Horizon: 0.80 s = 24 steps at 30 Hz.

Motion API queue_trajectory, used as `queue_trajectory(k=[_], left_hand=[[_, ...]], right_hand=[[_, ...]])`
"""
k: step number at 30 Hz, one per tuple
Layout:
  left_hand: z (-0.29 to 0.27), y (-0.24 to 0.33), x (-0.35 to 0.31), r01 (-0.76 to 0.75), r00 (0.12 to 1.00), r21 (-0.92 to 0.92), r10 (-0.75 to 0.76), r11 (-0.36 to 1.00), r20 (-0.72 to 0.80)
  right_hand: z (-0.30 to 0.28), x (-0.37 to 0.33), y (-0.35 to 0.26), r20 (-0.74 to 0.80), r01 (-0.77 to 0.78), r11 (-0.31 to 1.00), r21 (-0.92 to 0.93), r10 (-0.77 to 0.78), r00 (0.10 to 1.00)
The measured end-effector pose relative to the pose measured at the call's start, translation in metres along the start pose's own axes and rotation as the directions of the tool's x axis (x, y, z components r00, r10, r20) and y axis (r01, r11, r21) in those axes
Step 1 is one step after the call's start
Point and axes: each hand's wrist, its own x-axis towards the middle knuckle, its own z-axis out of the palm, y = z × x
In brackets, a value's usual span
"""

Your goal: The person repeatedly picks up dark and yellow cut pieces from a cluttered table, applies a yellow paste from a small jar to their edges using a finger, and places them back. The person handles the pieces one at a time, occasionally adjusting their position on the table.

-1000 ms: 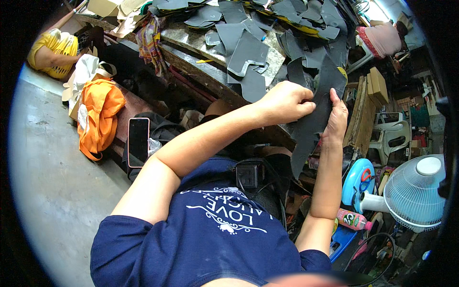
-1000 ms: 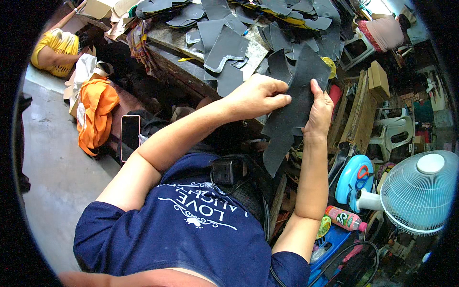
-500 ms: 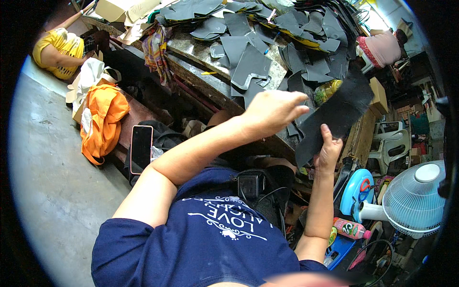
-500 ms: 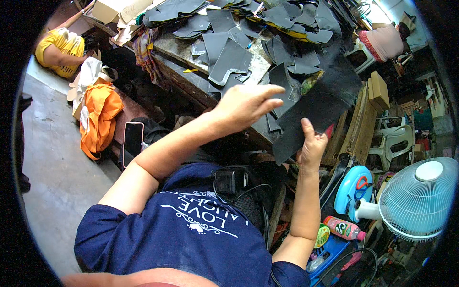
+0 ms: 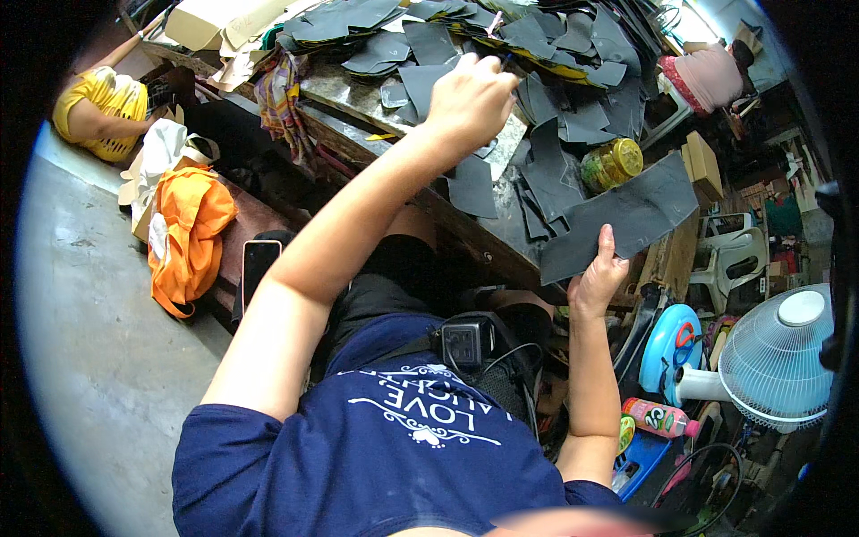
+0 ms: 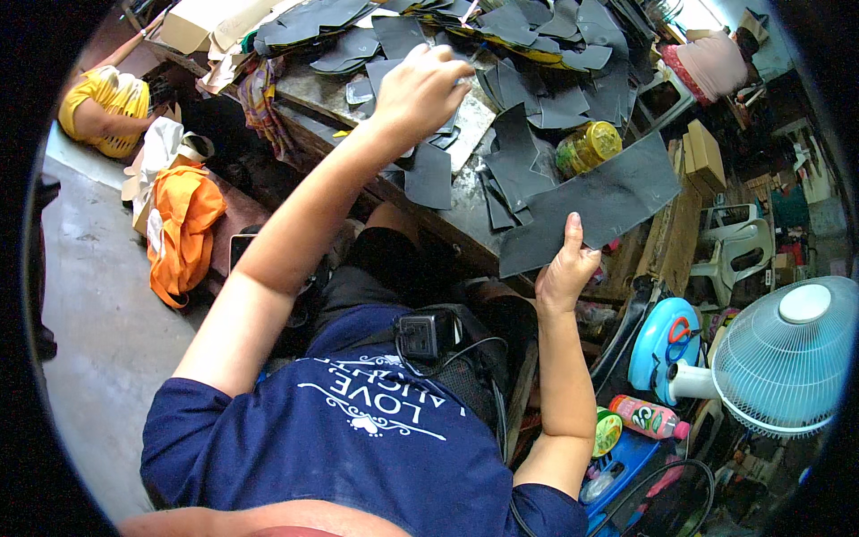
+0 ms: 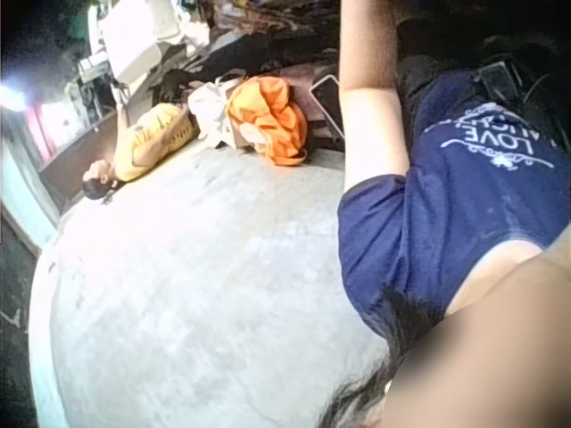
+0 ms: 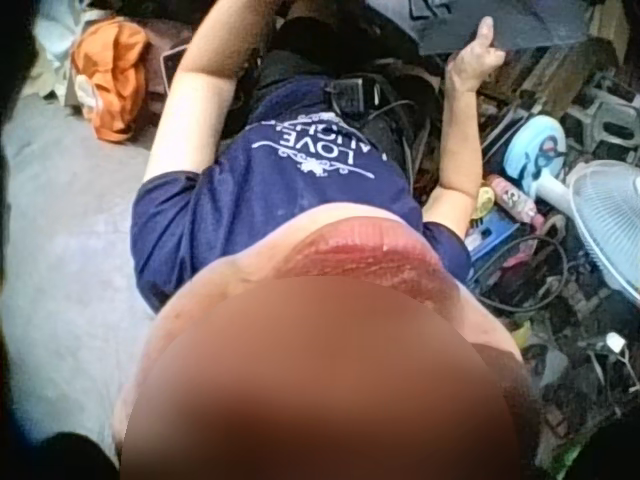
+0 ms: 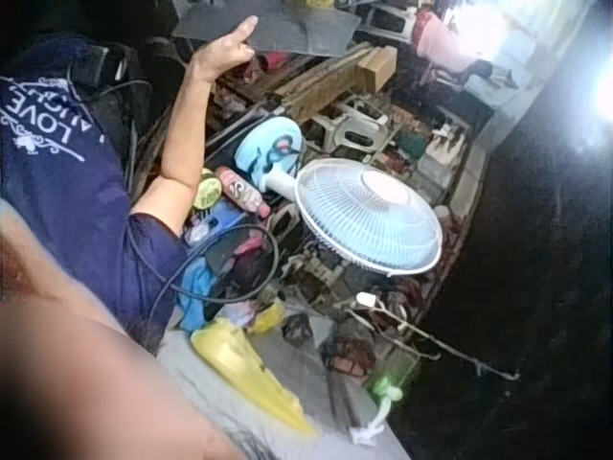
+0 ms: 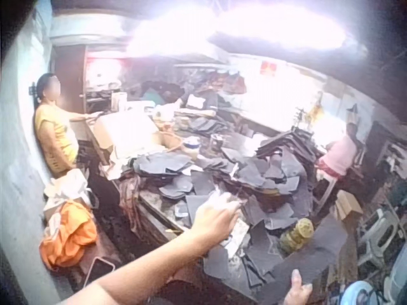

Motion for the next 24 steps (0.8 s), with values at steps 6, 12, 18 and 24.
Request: queue_trajectory(k=[6, 12, 18, 24], left_hand=[[0.064, -0.007, 0.05, -0.036, 0.957, 0.18, -0.018, 0.983, 0.288], [0.072, -0.02, 0.057, 0.154, 0.961, 0.071, -0.166, 0.986, 0.222], [0.04, -0.052, 0.049, 0.306, 0.938, -0.014, -0.299, 0.952, 0.176], [0.066, -0.028, 0.05, 0.09, 0.98, 0.187, -0.12, 0.978, 0.16]], right_hand=[[-0.003, -0.001, 0.0, -0.01, -0.034, 0.999, 0.038, 0.034, 0.999], [-0.005, 0.0, 0.003, -0.006, -0.011, 1.0, 0.027, 0.011, 1.0], [-0.005, -0.001, 0.004, 0.007, -0.027, 0.998, 0.062, 0.027, 1.0], [-0.001, -0.001, 0.003, -0.005, -0.02, 1.0, 0.019, 0.02, 1.0]])
